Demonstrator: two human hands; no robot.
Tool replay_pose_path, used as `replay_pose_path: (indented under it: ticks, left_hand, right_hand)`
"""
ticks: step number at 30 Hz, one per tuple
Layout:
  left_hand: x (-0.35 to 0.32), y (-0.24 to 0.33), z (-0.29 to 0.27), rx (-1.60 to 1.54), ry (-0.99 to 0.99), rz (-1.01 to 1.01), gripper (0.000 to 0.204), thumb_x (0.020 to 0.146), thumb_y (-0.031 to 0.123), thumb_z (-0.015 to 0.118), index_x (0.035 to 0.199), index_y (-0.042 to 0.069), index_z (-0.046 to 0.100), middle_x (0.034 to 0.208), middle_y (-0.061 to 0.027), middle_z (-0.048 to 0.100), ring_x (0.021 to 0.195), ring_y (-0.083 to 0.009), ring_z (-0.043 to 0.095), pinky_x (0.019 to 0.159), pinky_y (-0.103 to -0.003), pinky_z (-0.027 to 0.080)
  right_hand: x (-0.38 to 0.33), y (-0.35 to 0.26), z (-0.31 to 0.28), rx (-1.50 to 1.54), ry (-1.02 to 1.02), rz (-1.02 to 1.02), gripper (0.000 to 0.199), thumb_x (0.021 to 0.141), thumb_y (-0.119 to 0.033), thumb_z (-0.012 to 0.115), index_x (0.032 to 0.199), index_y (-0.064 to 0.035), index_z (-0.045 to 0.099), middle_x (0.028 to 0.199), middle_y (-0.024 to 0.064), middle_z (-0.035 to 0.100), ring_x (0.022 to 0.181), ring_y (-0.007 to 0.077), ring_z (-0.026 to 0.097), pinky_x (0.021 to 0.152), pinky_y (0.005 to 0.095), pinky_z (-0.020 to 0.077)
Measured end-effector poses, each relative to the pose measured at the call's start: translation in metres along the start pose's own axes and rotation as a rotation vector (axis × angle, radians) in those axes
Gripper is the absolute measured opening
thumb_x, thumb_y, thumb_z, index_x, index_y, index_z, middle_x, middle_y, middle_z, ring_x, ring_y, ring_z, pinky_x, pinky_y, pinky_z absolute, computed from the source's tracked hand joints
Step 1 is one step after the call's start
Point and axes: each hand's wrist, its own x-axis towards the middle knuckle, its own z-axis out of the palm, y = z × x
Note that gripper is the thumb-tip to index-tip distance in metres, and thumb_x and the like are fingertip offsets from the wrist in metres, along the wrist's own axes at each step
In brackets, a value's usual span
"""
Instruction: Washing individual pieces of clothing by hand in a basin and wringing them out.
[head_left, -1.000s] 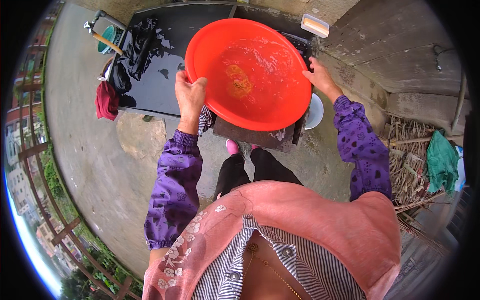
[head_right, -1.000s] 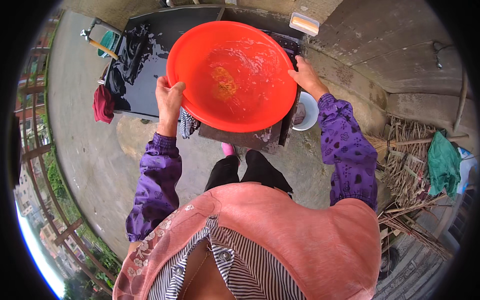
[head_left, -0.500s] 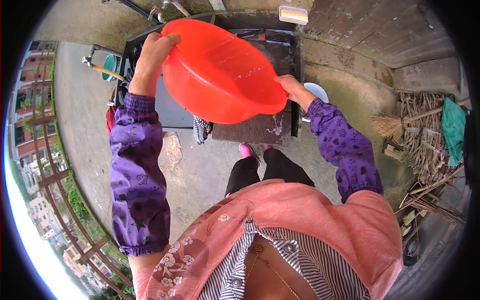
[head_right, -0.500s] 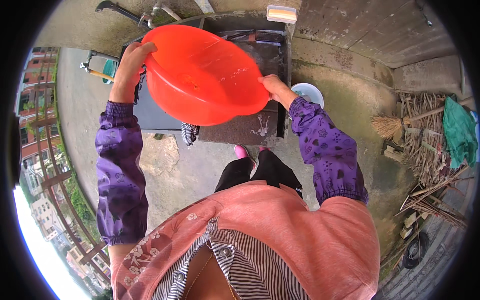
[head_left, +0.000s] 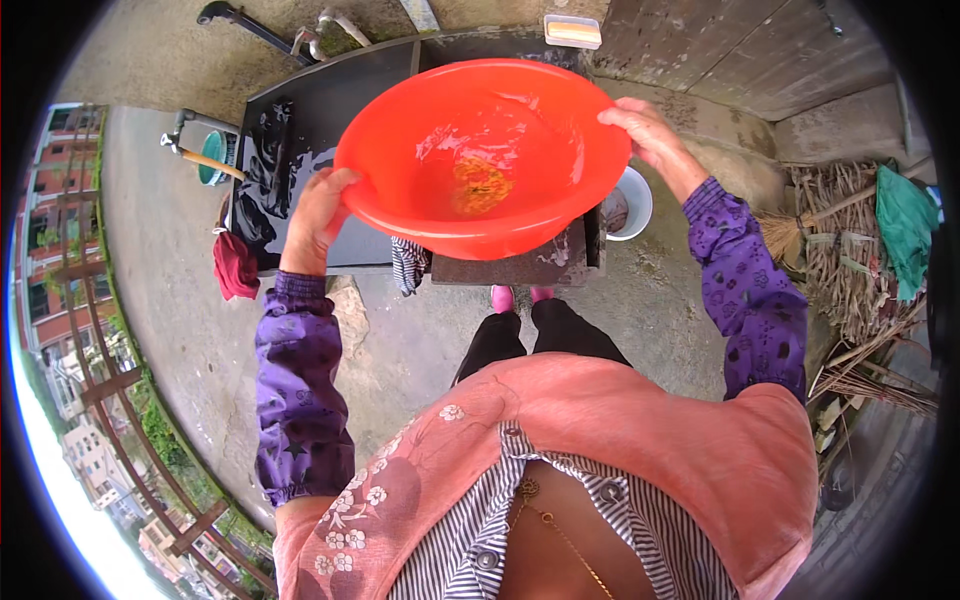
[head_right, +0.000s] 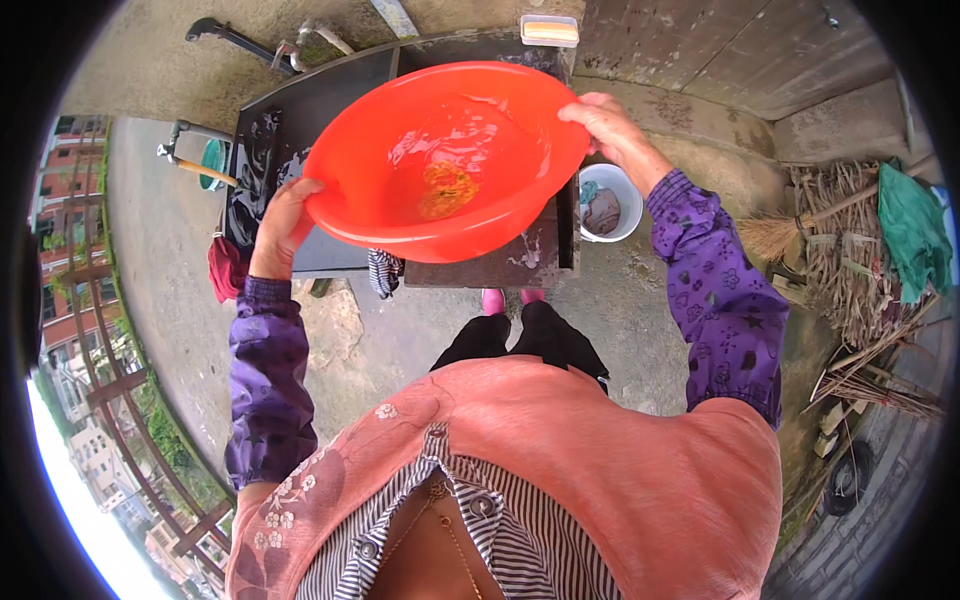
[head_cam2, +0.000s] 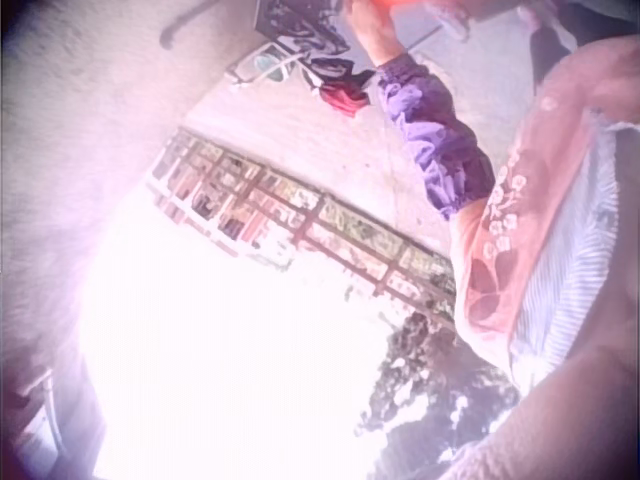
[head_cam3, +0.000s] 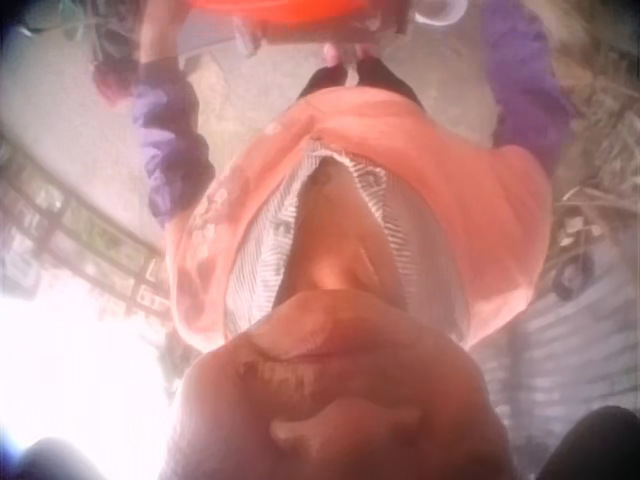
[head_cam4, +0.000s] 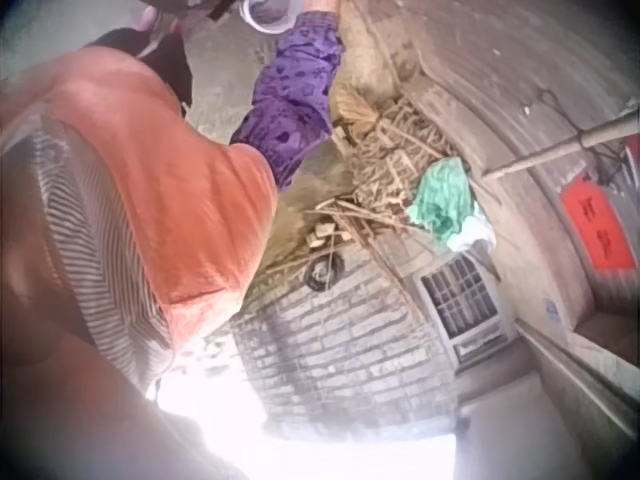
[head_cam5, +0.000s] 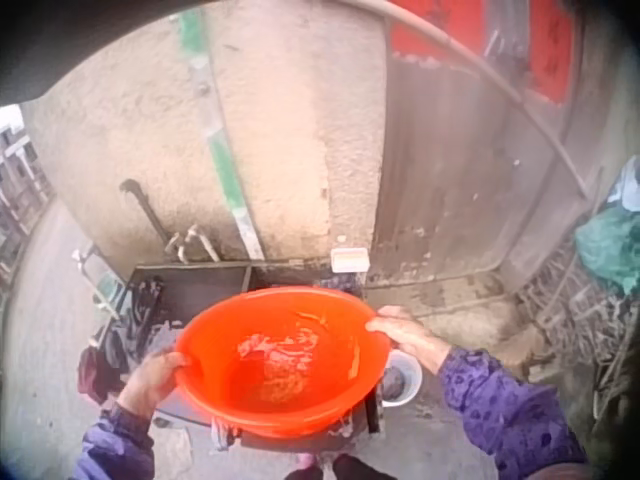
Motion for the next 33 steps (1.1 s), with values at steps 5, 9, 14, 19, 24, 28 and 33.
replay_pose_path:
  ticks: [5,9,14,19,24,28,33]
  left_hand:
    - [0.030,-0.086,0.045,-0.275,-0.157,-0.252,0.032,0.083,0.001,0.054,0.114,-0.003,0.048,0.110,-0.0151,0.059,0.093,-0.0275,0.062,0.077,-0.043,0.054]
    - [0.079,-0.111,0.081,-0.231,-0.240,-0.281,0.028,0.085,0.004,0.053,0.113,0.001,0.051,0.109,-0.0133,0.060,0.093,-0.0286,0.063,0.076,-0.047,0.053]
    - [0.129,-0.072,0.106,-0.136,-0.066,-0.105,0.020,0.084,0.000,0.055,0.101,0.006,0.047,0.100,-0.0134,0.060,0.086,-0.0293,0.063,0.069,-0.048,0.055]
    - [0.151,-0.008,0.065,0.210,0.067,0.270,0.029,0.079,-0.005,0.059,0.104,0.004,0.048,0.090,-0.0122,0.063,0.072,-0.0210,0.063,0.056,-0.032,0.054]
    - [0.158,0.046,0.027,0.501,-0.016,0.662,0.032,0.081,-0.001,0.061,0.110,0.001,0.048,0.094,-0.0104,0.065,0.083,-0.0184,0.063,0.074,-0.028,0.051]
    - [0.132,0.102,0.025,0.782,-0.083,0.713,0.043,0.081,0.005,0.063,0.119,0.001,0.043,0.107,-0.0124,0.061,0.092,-0.0211,0.060,0.081,-0.031,0.048]
    - [0.077,0.129,0.061,1.199,0.311,1.157,0.027,0.071,-0.002,0.056,0.096,0.004,0.051,0.091,-0.0207,0.059,0.090,-0.0405,0.055,0.074,-0.042,0.045]
  right_hand:
    - [-0.035,-0.083,-0.012,-0.111,0.177,-0.362,0.030,0.078,-0.006,0.060,0.106,0.0038,0.056,0.092,0.0074,0.064,0.079,0.0125,0.061,0.068,0.0248,0.0498]
    - [-0.062,-0.121,-0.009,-0.268,0.265,-0.574,0.033,0.081,0.000,0.059,0.112,0.0038,0.051,0.098,0.0072,0.064,0.085,0.0116,0.061,0.076,0.0242,0.0492]
    - [-0.062,-0.079,-0.037,-0.208,0.450,-0.654,0.035,0.081,-0.003,0.060,0.113,0.0048,0.049,0.098,0.0091,0.064,0.083,0.0125,0.061,0.072,0.0247,0.0496]
    - [-0.014,0.003,-0.021,-0.114,0.504,-0.522,0.034,0.081,-0.003,0.062,0.111,0.0027,0.047,0.096,0.0104,0.064,0.083,0.0153,0.062,0.070,0.0268,0.0518]
    - [0.035,0.054,0.034,0.167,0.445,-0.238,0.029,0.083,-0.001,0.058,0.111,-0.0041,0.047,0.103,0.0119,0.062,0.093,0.0253,0.063,0.074,0.0442,0.0556]
    - [0.073,0.074,0.094,0.481,0.327,-0.072,0.032,0.083,-0.001,0.057,0.112,-0.0080,0.047,0.112,0.0138,0.058,0.097,0.0326,0.060,0.076,0.0527,0.0530]
    - [0.107,0.072,0.148,0.623,0.312,0.035,0.032,0.083,-0.005,0.057,0.114,-0.0067,0.049,0.112,0.0154,0.057,0.097,0.0364,0.059,0.079,0.0558,0.0496]
